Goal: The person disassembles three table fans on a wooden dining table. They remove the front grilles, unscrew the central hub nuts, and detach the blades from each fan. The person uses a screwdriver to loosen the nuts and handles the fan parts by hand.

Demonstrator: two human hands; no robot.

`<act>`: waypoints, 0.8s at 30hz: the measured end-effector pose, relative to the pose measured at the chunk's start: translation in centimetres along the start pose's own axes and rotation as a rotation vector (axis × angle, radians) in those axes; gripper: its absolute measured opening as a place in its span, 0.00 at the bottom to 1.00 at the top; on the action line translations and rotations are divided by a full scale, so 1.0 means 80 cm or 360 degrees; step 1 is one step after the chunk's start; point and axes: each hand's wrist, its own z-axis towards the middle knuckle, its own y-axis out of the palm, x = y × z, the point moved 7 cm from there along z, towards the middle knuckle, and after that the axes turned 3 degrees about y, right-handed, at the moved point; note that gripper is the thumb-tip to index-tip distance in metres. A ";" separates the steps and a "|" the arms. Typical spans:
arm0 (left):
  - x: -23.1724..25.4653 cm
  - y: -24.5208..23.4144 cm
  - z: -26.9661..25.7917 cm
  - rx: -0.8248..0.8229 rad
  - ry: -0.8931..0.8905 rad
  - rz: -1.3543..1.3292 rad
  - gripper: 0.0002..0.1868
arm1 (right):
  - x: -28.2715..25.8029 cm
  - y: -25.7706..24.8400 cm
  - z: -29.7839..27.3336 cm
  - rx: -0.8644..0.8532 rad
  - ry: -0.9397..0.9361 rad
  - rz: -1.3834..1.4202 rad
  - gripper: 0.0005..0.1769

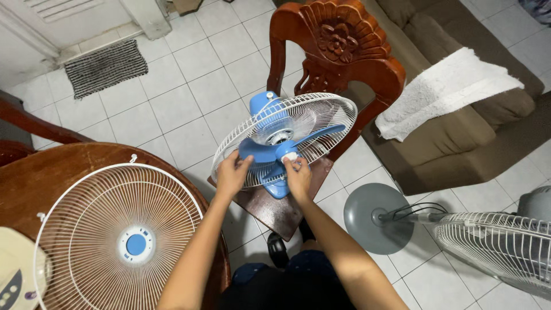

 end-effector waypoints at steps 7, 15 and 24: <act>0.036 0.004 0.018 0.0059 0.0371 0.0254 0.17 | -0.016 -0.001 -0.001 -0.0102 -0.0090 -0.0675 0.33; 0.014 0.023 -0.004 0.0141 0.0397 0.0288 0.18 | -0.025 -0.010 -0.003 -0.0211 -0.0234 -0.0896 0.31; 0.035 0.020 -0.007 0.0088 0.0334 0.0193 0.17 | -0.023 -0.012 0.005 -0.0240 -0.0252 -0.0840 0.30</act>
